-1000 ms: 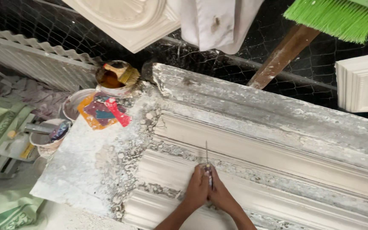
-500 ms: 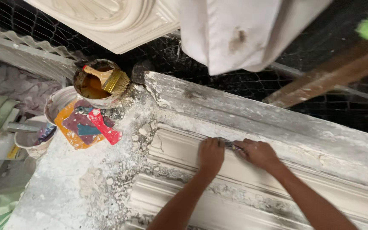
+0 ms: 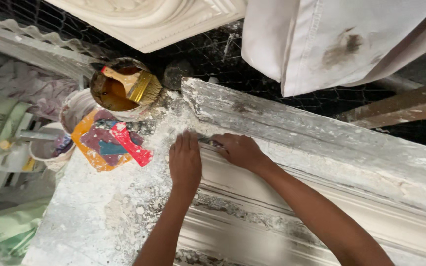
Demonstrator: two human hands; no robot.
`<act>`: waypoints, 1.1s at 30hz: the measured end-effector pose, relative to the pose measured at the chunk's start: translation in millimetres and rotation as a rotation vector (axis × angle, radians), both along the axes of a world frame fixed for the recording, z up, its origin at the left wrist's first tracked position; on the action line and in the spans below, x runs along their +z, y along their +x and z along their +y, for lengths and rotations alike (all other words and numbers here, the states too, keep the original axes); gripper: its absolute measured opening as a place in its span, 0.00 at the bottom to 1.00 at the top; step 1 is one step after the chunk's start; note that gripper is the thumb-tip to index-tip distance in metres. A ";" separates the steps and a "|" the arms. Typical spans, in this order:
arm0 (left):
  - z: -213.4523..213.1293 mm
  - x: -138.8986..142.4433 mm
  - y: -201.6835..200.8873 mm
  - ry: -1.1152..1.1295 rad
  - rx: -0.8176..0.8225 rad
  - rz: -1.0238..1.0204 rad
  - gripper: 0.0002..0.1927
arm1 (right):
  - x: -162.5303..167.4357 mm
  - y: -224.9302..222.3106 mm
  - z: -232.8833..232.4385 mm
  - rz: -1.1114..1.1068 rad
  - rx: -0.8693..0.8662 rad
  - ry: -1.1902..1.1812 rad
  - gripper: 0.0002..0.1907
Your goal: The person uses a small putty-knife scraper to remove dried plaster residue from decorative plaster cornice moldings, running the blade along the grooves and flutes of each piece and repositioning the moldings on a plaster-dusted work table.
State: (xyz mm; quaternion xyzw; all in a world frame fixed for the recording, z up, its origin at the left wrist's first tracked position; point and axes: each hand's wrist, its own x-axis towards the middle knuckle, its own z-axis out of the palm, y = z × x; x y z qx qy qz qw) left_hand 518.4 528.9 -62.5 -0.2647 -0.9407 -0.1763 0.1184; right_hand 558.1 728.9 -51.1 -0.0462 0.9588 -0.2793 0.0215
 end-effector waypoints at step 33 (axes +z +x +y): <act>192.3 16.2 -6.3 -1.200 -1.309 0.159 0.12 | -104.6 497.0 221.9 -0.217 -1.356 0.037 0.74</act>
